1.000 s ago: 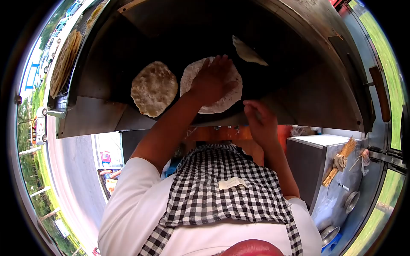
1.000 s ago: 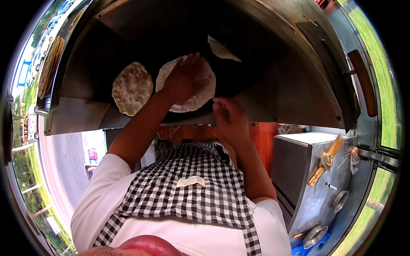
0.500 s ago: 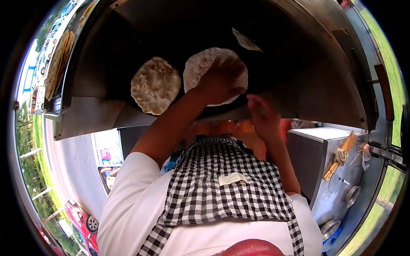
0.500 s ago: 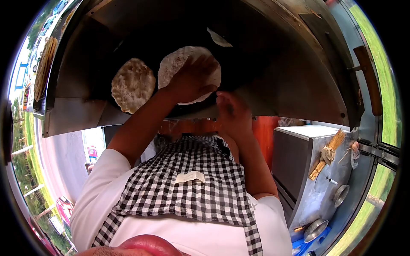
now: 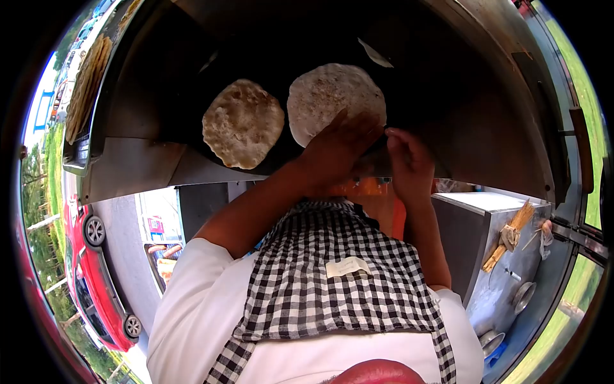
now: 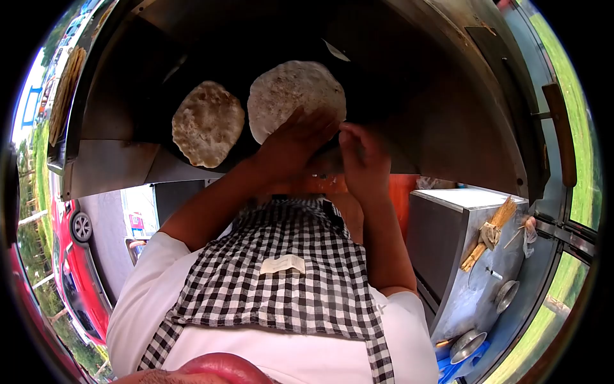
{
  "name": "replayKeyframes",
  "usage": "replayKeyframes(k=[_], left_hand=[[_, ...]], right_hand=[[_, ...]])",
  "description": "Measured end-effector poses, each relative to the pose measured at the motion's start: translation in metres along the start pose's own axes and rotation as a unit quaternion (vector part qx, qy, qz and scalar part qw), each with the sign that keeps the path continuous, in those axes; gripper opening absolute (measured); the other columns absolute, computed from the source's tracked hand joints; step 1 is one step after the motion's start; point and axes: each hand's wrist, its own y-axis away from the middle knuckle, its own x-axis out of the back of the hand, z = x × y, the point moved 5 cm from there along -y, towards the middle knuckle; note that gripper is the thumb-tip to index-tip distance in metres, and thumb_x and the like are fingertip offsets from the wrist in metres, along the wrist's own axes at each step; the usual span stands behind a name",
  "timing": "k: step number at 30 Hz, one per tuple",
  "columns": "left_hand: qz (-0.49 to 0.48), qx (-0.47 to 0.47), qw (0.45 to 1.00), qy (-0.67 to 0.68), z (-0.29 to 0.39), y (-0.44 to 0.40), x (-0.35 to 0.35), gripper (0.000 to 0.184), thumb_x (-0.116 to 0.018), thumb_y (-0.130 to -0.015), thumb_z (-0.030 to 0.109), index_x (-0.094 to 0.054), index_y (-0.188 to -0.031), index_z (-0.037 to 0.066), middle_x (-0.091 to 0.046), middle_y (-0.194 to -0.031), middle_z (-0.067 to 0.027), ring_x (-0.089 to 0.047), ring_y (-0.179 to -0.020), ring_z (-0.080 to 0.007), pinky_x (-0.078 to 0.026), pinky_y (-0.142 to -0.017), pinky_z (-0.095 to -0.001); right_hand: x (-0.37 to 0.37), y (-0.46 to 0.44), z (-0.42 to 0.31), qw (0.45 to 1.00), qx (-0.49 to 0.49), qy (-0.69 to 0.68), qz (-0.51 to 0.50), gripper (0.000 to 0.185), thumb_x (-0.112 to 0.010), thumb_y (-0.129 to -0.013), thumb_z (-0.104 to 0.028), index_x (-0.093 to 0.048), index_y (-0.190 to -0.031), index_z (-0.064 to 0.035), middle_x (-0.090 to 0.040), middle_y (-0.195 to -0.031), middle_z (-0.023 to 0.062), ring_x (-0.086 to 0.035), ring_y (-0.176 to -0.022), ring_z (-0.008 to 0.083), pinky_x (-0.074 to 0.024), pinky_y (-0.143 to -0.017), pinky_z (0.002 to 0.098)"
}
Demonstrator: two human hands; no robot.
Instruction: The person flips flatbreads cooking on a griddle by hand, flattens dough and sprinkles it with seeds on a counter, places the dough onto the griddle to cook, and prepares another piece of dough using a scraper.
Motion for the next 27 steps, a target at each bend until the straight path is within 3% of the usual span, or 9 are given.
replayKeyframes(k=[3,6,9,12,15,21,24,27], left_hand=[[0.018,0.037,0.999,-0.029,-0.006,0.005,0.014,0.079,-0.069,-0.096,0.046,-0.041,-0.160,0.007,-0.039,-0.166,-0.0165,-0.035,-0.156,-0.0319,-0.023,-0.130,-0.0535],[0.059,0.101,0.990,-0.078,-0.044,0.017,0.023,0.081,-0.064,-0.100,0.051,-0.038,-0.160,0.002,-0.036,-0.167,-0.0203,-0.030,-0.158,-0.0314,-0.017,-0.131,-0.0527],[0.015,0.192,0.972,-0.131,-0.074,0.031,0.032,0.087,-0.059,-0.100,0.059,-0.037,-0.160,0.000,-0.035,-0.167,-0.0218,-0.027,-0.159,-0.0324,-0.016,-0.131,-0.0536],[0.015,0.165,0.975,-0.145,-0.082,0.036,0.030,0.088,-0.063,-0.099,0.057,-0.036,-0.160,0.000,-0.035,-0.167,-0.0227,-0.032,-0.156,-0.0381,-0.020,-0.129,-0.0562],[0.013,0.185,0.975,-0.124,-0.082,0.035,0.033,0.089,-0.062,-0.100,0.060,-0.036,-0.160,0.000,-0.037,-0.166,-0.0221,-0.032,-0.157,-0.0378,-0.018,-0.129,-0.0588],[0.034,0.118,0.982,-0.146,-0.044,0.031,0.038,0.087,-0.063,-0.097,0.059,-0.038,-0.160,0.005,-0.039,-0.166,-0.0165,-0.033,-0.157,-0.0321,-0.013,-0.129,-0.0616],[-0.005,0.052,0.997,-0.055,-0.018,0.036,0.013,0.086,-0.067,-0.095,0.054,-0.038,-0.161,0.008,-0.039,-0.167,-0.0131,-0.033,-0.157,-0.0293,-0.012,-0.129,-0.0615],[-0.006,0.040,0.998,-0.045,-0.009,0.037,0.009,0.086,-0.071,-0.093,0.050,-0.039,-0.161,0.008,-0.041,-0.166,-0.0112,-0.033,-0.158,-0.0286,-0.011,-0.130,-0.0613]], right_hand=[[-0.003,-0.005,-0.009,0.999,0.010,0.036,-0.008,0.025,-0.071,-0.099,-0.014,-0.073,-0.122,-0.0072,-0.076,-0.114,0.0128,-0.074,-0.103,0.0252,-0.0572,-0.090,0.0361],[-0.019,-0.015,-0.013,0.979,0.130,0.159,-0.007,0.034,-0.070,-0.098,-0.018,-0.069,-0.130,-0.0068,-0.073,-0.124,0.0143,-0.071,-0.114,0.0308,-0.0566,-0.097,0.0393],[-0.035,-0.016,-0.014,0.949,0.186,0.246,-0.062,0.046,-0.070,-0.099,-0.027,-0.063,-0.138,-0.0043,-0.066,-0.139,0.0157,-0.061,-0.133,0.0339,-0.0494,-0.111,0.0474],[-0.051,-0.011,0.005,0.885,0.214,0.392,-0.129,0.059,-0.068,-0.099,-0.036,-0.056,-0.145,-0.0015,-0.056,-0.152,0.0168,-0.048,-0.147,0.0332,-0.0368,-0.121,0.0560],[-0.049,-0.010,0.003,0.885,0.179,0.399,-0.161,0.066,-0.068,-0.098,-0.041,-0.053,-0.148,-0.0007,-0.051,-0.157,0.0164,-0.042,-0.151,0.0324,-0.0284,-0.124,0.0623],[-0.035,0.004,0.000,0.883,0.195,0.402,-0.142,0.065,-0.065,-0.100,-0.042,-0.053,-0.147,0.0009,-0.050,-0.158,0.0166,-0.042,-0.152,0.0307,-0.0260,-0.125,0.0612],[-0.038,0.012,0.005,0.863,0.193,0.426,-0.191,0.062,-0.063,-0.101,-0.041,-0.055,-0.146,0.0009,-0.050,-0.158,0.0168,-0.043,-0.151,0.0297,-0.0254,-0.126,0.0602],[-0.036,0.014,0.001,0.875,0.192,0.413,-0.165,0.060,-0.063,-0.101,-0.040,-0.057,-0.145,-0.0002,-0.051,-0.158,0.0163,-0.045,-0.149,0.0294,-0.0249,-0.126,0.0586]])
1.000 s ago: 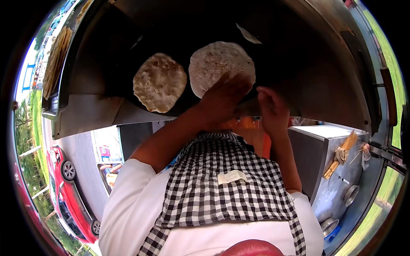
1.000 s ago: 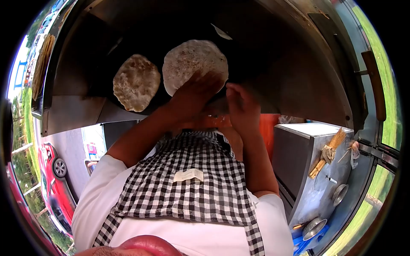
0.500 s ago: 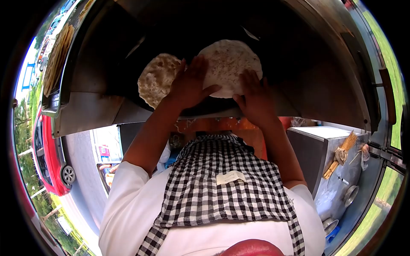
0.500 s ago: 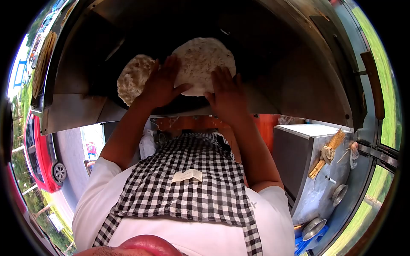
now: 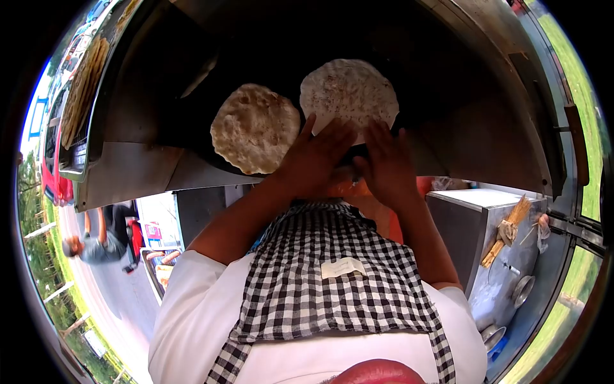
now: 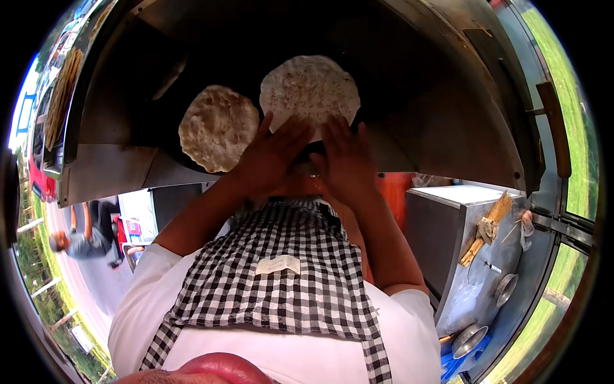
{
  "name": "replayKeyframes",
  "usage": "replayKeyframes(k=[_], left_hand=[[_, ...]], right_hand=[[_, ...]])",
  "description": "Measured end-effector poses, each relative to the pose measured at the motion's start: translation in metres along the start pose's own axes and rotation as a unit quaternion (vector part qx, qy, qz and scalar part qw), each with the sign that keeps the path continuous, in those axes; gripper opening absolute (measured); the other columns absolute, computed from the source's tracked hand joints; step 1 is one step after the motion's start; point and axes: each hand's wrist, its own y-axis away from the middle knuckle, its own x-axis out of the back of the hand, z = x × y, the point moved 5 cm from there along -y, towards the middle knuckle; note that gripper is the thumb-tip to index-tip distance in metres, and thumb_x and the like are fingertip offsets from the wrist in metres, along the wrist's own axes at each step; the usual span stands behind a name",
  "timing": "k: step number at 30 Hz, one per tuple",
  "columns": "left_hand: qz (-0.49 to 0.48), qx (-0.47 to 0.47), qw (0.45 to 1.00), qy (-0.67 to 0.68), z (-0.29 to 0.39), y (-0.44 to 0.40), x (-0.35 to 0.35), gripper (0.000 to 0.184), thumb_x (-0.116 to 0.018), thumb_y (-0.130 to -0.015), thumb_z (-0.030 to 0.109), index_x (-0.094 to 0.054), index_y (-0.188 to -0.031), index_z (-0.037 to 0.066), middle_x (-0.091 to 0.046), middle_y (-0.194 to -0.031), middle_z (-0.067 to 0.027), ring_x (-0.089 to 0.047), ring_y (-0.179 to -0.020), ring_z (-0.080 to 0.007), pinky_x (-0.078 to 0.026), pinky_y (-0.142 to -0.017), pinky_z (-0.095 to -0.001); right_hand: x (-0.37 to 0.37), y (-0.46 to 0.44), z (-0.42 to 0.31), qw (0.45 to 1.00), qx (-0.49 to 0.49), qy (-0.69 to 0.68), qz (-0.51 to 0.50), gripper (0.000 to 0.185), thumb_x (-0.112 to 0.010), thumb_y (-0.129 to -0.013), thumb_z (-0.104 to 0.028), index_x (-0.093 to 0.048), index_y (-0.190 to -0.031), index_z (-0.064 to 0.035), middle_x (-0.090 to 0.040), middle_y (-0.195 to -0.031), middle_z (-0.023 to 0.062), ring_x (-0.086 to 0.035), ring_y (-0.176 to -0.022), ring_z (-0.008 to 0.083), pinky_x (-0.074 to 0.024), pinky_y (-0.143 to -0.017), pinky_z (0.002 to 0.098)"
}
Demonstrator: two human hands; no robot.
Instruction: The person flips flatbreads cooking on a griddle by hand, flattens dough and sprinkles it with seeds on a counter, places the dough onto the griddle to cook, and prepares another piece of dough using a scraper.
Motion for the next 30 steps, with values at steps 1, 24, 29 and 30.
replayKeyframes(k=[1,24,29,30], left_hand=[[-0.002,-0.003,1.000,-0.002,0.001,-0.001,0.001,0.086,-0.072,-0.092,0.049,-0.039,-0.161,0.009,-0.041,-0.166,-0.0112,-0.033,-0.158,-0.0284,-0.011,-0.130,-0.0611],[0.088,0.018,0.994,-0.062,-0.042,-0.095,-0.001,0.086,-0.056,-0.101,0.061,-0.036,-0.162,0.004,-0.037,-0.167,-0.0187,-0.033,-0.157,-0.0336,-0.015,-0.129,-0.0603],[-0.017,0.142,0.985,-0.100,-0.091,-0.099,-0.010,0.095,-0.040,-0.103,0.071,-0.026,-0.165,0.001,-0.024,-0.172,-0.0208,-0.020,-0.162,-0.0316,-0.007,-0.131,-0.0570],[-0.009,0.144,0.985,-0.095,-0.093,-0.100,-0.009,0.096,-0.039,-0.103,0.072,-0.025,-0.165,0.001,-0.022,-0.173,-0.0218,-0.019,-0.162,-0.0316,-0.007,-0.131,-0.0573]], right_hand=[[0.000,0.001,0.000,1.000,-0.001,-0.005,0.001,0.058,-0.063,-0.101,-0.039,-0.057,-0.145,-0.0005,-0.052,-0.157,0.0166,-0.046,-0.149,0.0296,-0.0249,-0.126,0.0584],[0.032,0.032,0.020,0.929,-0.141,-0.261,0.223,0.035,-0.065,-0.102,-0.014,-0.065,-0.134,0.0005,-0.067,-0.136,0.0215,-0.064,-0.128,0.0395,-0.0507,-0.108,0.0457],[0.026,0.041,0.024,0.916,-0.176,-0.293,0.211,0.032,-0.066,-0.103,-0.014,-0.067,-0.132,0.0001,-0.068,-0.134,0.0214,-0.066,-0.125,0.0367,-0.0525,-0.105,0.0424],[0.025,0.042,0.024,0.911,-0.187,-0.305,0.205,0.032,-0.066,-0.103,-0.013,-0.067,-0.132,0.0000,-0.069,-0.133,0.0214,-0.067,-0.125,0.0362,-0.0527,-0.105,0.0419]])
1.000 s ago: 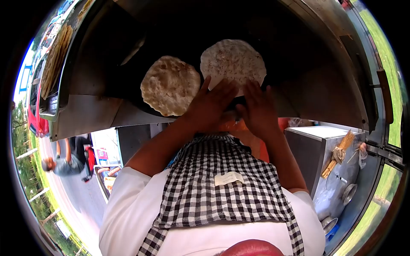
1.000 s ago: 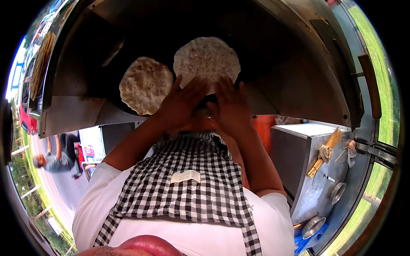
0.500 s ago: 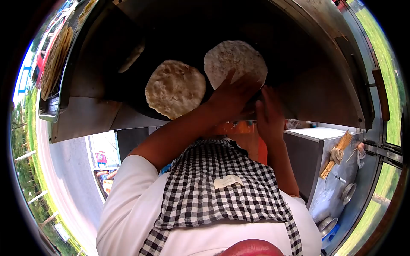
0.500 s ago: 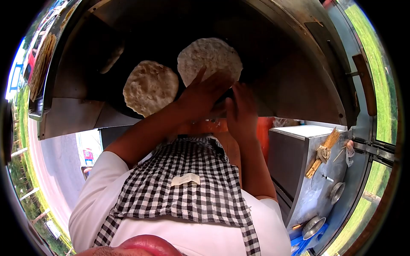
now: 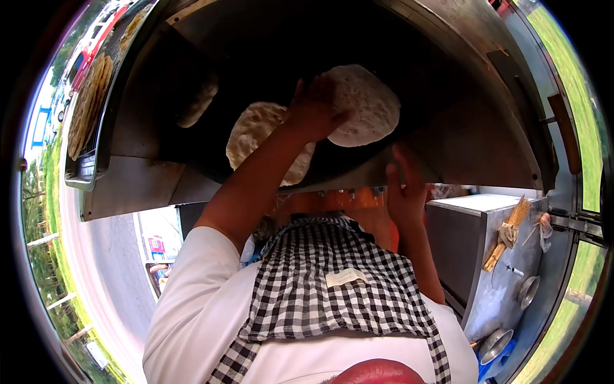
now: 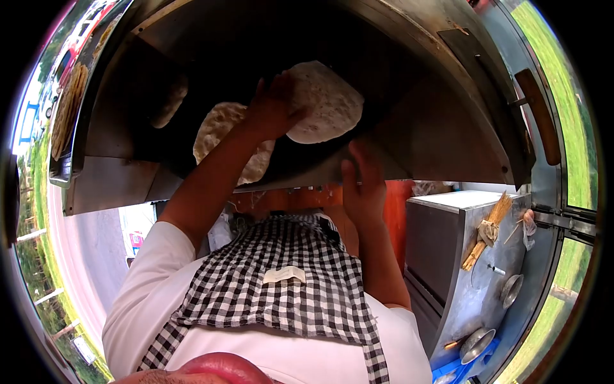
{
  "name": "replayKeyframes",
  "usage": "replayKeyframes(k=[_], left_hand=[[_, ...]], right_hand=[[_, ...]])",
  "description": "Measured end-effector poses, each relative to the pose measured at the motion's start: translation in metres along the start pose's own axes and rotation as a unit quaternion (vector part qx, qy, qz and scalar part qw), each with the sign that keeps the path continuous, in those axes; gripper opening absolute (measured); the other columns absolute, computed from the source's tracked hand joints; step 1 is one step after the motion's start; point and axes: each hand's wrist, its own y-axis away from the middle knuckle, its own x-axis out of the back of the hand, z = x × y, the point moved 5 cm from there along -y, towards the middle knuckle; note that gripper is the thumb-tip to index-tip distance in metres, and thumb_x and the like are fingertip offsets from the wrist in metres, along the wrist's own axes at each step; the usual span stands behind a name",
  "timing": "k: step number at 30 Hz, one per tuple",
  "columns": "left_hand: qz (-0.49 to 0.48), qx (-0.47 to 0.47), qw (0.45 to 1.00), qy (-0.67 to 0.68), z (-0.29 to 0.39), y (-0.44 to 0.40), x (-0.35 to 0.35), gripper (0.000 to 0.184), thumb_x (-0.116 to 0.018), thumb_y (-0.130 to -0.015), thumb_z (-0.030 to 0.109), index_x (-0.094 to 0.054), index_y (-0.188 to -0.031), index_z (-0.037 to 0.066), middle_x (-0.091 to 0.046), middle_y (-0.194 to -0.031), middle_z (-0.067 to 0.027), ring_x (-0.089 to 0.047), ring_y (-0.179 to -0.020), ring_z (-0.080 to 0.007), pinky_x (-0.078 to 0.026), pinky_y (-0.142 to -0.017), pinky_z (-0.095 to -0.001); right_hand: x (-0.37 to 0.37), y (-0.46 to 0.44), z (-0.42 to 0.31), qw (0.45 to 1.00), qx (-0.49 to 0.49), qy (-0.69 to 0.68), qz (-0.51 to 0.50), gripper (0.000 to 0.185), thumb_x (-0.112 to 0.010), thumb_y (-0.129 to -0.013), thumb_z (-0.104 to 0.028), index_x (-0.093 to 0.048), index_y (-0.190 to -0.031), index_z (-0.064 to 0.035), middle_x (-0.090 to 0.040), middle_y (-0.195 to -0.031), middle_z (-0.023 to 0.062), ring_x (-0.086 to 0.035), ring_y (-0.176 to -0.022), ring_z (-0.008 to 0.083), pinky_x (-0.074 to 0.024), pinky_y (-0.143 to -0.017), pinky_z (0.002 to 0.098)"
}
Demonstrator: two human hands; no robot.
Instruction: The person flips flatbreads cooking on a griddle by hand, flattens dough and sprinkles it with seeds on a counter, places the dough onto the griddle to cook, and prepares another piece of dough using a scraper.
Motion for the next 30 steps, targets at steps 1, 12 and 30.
replayKeyframes(k=[1,12,30], left_hand=[[-0.014,0.006,1.000,-0.003,-0.002,-0.002,0.001,0.097,-0.040,-0.102,0.073,-0.025,-0.165,0.001,-0.021,-0.173,-0.0209,-0.018,-0.162,-0.0313,-0.007,-0.131,-0.0579],[0.063,0.007,0.997,0.035,0.007,0.007,0.031,0.092,-0.052,-0.101,0.065,-0.027,-0.165,0.003,-0.030,-0.170,-0.0197,-0.021,-0.161,-0.0315,-0.003,-0.128,-0.0640],[0.106,-0.092,0.987,0.084,0.061,0.065,0.031,0.070,-0.063,-0.100,0.049,-0.049,-0.154,0.006,-0.043,-0.165,-0.0137,-0.036,-0.156,-0.0297,-0.018,-0.128,-0.0628]], right_hand=[[0.000,0.000,0.000,1.000,0.005,-0.004,-0.001,0.032,-0.066,-0.103,-0.013,-0.067,-0.131,0.0000,-0.069,-0.133,0.0214,-0.067,-0.125,0.0358,-0.0529,-0.104,0.0416],[0.003,-0.006,0.001,0.999,0.043,-0.022,-0.010,0.031,-0.066,-0.102,-0.010,-0.068,-0.131,-0.0006,-0.071,-0.130,0.0203,-0.069,-0.121,0.0357,-0.0542,-0.102,0.0416],[-0.001,-0.016,0.003,1.000,0.003,-0.024,-0.013,0.030,-0.066,-0.102,-0.013,-0.070,-0.131,-0.0036,-0.072,-0.127,0.0188,-0.070,-0.118,0.0303,-0.0535,-0.102,0.0386]])
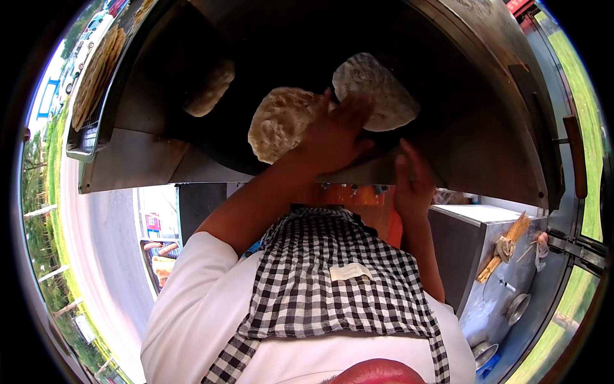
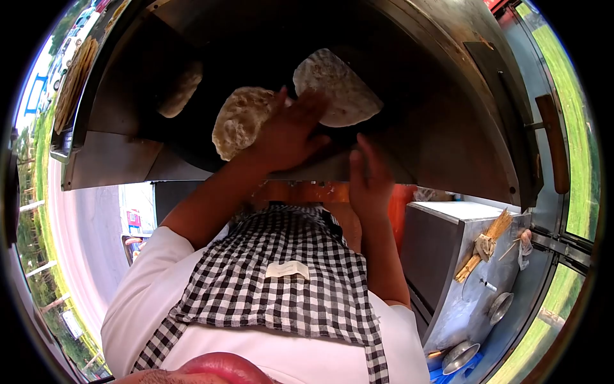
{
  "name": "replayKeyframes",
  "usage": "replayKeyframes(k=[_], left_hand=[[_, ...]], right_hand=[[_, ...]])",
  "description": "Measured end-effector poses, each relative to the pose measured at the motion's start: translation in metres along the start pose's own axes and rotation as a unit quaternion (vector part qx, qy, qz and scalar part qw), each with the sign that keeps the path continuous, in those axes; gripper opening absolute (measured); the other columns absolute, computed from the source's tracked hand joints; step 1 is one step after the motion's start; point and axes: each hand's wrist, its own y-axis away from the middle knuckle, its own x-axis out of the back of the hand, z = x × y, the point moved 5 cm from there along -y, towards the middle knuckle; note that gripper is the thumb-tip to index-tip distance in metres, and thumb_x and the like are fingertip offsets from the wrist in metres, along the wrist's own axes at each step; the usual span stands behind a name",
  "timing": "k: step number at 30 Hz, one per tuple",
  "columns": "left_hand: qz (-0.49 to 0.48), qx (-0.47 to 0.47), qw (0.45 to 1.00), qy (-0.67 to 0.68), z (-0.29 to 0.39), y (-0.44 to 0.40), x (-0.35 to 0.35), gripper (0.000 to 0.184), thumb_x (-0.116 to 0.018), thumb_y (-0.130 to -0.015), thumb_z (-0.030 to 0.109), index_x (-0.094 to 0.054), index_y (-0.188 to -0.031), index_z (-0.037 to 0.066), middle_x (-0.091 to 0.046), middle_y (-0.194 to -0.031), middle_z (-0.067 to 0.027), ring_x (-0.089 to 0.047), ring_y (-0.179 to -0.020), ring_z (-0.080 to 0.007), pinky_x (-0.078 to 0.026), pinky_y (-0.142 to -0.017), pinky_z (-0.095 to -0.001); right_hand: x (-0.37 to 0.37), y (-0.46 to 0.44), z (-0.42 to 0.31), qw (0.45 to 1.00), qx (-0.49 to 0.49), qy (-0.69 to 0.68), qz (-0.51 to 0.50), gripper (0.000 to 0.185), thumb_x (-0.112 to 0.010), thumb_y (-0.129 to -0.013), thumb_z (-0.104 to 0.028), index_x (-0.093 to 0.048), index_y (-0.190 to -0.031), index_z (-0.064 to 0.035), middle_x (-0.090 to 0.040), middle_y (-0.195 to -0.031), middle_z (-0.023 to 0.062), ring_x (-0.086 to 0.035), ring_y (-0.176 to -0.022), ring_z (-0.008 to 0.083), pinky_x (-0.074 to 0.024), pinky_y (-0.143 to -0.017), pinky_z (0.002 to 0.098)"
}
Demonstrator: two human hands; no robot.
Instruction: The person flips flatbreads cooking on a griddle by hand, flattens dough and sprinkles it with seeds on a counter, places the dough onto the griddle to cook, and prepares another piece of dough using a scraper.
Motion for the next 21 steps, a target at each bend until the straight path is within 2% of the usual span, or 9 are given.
replayKeyframes(k=[3,6,9,12,15,18,21], left_hand=[[0.033,0.076,0.996,-0.040,-0.036,0.033,0.018,0.063,-0.069,-0.097,0.040,-0.054,-0.148,0.005,-0.049,-0.159,-0.0164,-0.045,-0.150,-0.0316,-0.027,-0.125,-0.0617],[0.023,0.143,0.986,-0.081,-0.065,0.064,0.032,0.056,-0.074,-0.093,0.033,-0.061,-0.138,0.004,-0.060,-0.147,-0.0178,-0.055,-0.140,-0.0335,-0.033,-0.122,-0.0605],[0.062,0.226,0.971,-0.045,-0.073,0.081,0.039,0.050,-0.077,-0.090,0.031,-0.066,-0.130,0.003,-0.067,-0.135,-0.0165,-0.061,-0.130,-0.0342,-0.034,-0.122,-0.0603],[0.061,0.231,0.969,-0.064,-0.065,0.084,0.044,0.052,-0.076,-0.090,0.036,-0.066,-0.130,0.003,-0.068,-0.129,-0.0164,-0.065,-0.123,-0.0333,-0.037,-0.121,-0.0577],[0.043,0.237,0.968,-0.076,-0.061,0.079,0.040,0.047,-0.076,-0.090,0.035,-0.068,-0.124,0.003,-0.069,-0.125,-0.0154,-0.065,-0.120,-0.0326,-0.035,-0.122,-0.0586],[0.034,0.240,0.966,-0.092,-0.065,0.078,0.033,0.046,-0.078,-0.087,0.032,-0.068,-0.125,0.006,-0.069,-0.128,-0.0130,-0.064,-0.123,-0.0310,-0.033,-0.123,-0.0596],[0.013,0.239,0.968,-0.078,-0.069,0.074,0.033,0.045,-0.078,-0.087,0.031,-0.069,-0.124,0.008,-0.069,-0.128,-0.0116,-0.064,-0.123,-0.0298,-0.033,-0.123,-0.0607]], right_hand=[[0.001,0.002,0.002,1.000,0.010,-0.008,0.002,0.030,-0.067,-0.101,-0.011,-0.070,-0.130,-0.0028,-0.073,-0.124,0.0180,-0.071,-0.115,0.0295,-0.0539,-0.100,0.0382],[-0.001,0.004,0.011,0.999,0.025,-0.020,-0.005,0.029,-0.069,-0.100,-0.010,-0.071,-0.128,-0.0020,-0.073,-0.122,0.0174,-0.071,-0.112,0.0290,-0.0545,-0.098,0.0378],[-0.011,-0.002,0.008,0.998,0.029,-0.036,-0.036,0.029,-0.070,-0.098,-0.010,-0.071,-0.126,-0.0019,-0.073,-0.122,0.0171,-0.071,-0.111,0.0294,-0.0548,-0.097,0.0383],[-0.028,-0.011,-0.010,0.996,0.079,-0.021,-0.048,0.031,-0.072,-0.097,-0.011,-0.070,-0.126,-0.0020,-0.073,-0.122,0.0167,-0.071,-0.109,0.0324,-0.0561,-0.095,0.0408],[-0.046,-0.020,-0.033,0.986,0.145,0.002,-0.087,0.029,-0.072,-0.094,-0.013,-0.072,-0.121,-0.0036,-0.073,-0.119,0.0146,-0.069,-0.113,0.0345,-0.0544,-0.099,0.0448],[-0.066,-0.020,-0.045,0.951,0.237,0.146,-0.135,0.025,-0.072,-0.090,-0.017,-0.073,-0.112,-0.0061,-0.073,-0.117,0.0125,-0.065,-0.120,0.0338,-0.0480,-0.109,0.0513],[-0.082,-0.008,-0.047,0.931,0.241,0.211,-0.173,0.021,-0.071,-0.088,-0.021,-0.073,-0.105,-0.0083,-0.073,-0.115,0.0095,-0.061,-0.128,0.0309,-0.0378,-0.118,0.0585]])
